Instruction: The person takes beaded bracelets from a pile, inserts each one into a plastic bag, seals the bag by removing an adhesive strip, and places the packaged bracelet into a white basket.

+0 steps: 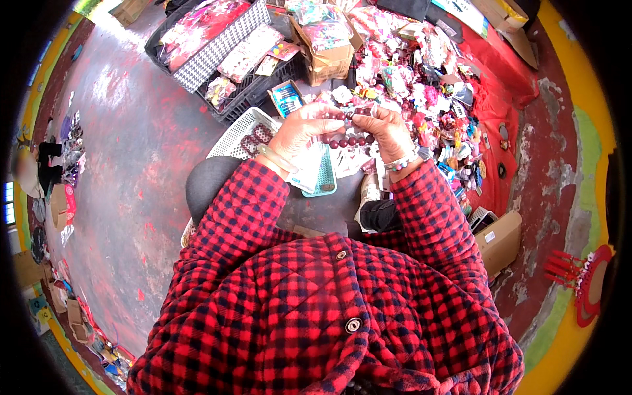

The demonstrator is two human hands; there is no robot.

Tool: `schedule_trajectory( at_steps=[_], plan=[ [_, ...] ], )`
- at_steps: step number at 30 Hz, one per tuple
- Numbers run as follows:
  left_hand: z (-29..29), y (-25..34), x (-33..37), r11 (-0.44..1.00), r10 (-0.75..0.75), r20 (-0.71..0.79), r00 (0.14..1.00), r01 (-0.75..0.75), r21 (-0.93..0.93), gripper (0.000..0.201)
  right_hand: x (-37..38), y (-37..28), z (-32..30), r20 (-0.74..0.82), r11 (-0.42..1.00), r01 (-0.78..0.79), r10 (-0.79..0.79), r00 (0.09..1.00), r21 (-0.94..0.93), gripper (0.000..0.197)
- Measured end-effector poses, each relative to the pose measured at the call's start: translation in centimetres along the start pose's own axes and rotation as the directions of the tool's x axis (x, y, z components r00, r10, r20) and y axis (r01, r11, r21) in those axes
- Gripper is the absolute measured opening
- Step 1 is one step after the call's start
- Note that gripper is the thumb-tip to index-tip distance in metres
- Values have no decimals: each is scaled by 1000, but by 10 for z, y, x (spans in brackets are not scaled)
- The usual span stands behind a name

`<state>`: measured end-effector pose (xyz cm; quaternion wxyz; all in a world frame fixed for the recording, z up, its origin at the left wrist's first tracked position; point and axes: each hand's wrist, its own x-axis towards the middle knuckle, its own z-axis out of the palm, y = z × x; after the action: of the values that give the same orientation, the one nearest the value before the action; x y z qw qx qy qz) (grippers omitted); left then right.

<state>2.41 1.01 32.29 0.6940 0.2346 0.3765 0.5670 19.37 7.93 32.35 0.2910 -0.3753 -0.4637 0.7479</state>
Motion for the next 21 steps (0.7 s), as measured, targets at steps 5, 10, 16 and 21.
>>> schedule_trajectory(
  at_steps=[5, 10, 16, 21],
  plan=[
    [-9, -3, 4, 994, -38, -44, 998, 42, 105, 23, -1, -6, -3, 110, 987, 16, 2, 994, -159, 14],
    [-16, -14, 8, 974, 78, -104, 992, -53, 221, 22, -3, -8, 1, 117, 996, -12, 23, 993, -90, 16],
    [-15, -20, 11, 978, 151, -162, 975, -124, 169, 18, 6, 6, -1, 69, 999, 2, 2, 998, -52, 15],
    [-25, -21, 15, 989, 100, -38, 994, -95, 110, 21, 1, 3, -1, 17, 999, 26, -26, 1000, -25, 14]
  ],
)
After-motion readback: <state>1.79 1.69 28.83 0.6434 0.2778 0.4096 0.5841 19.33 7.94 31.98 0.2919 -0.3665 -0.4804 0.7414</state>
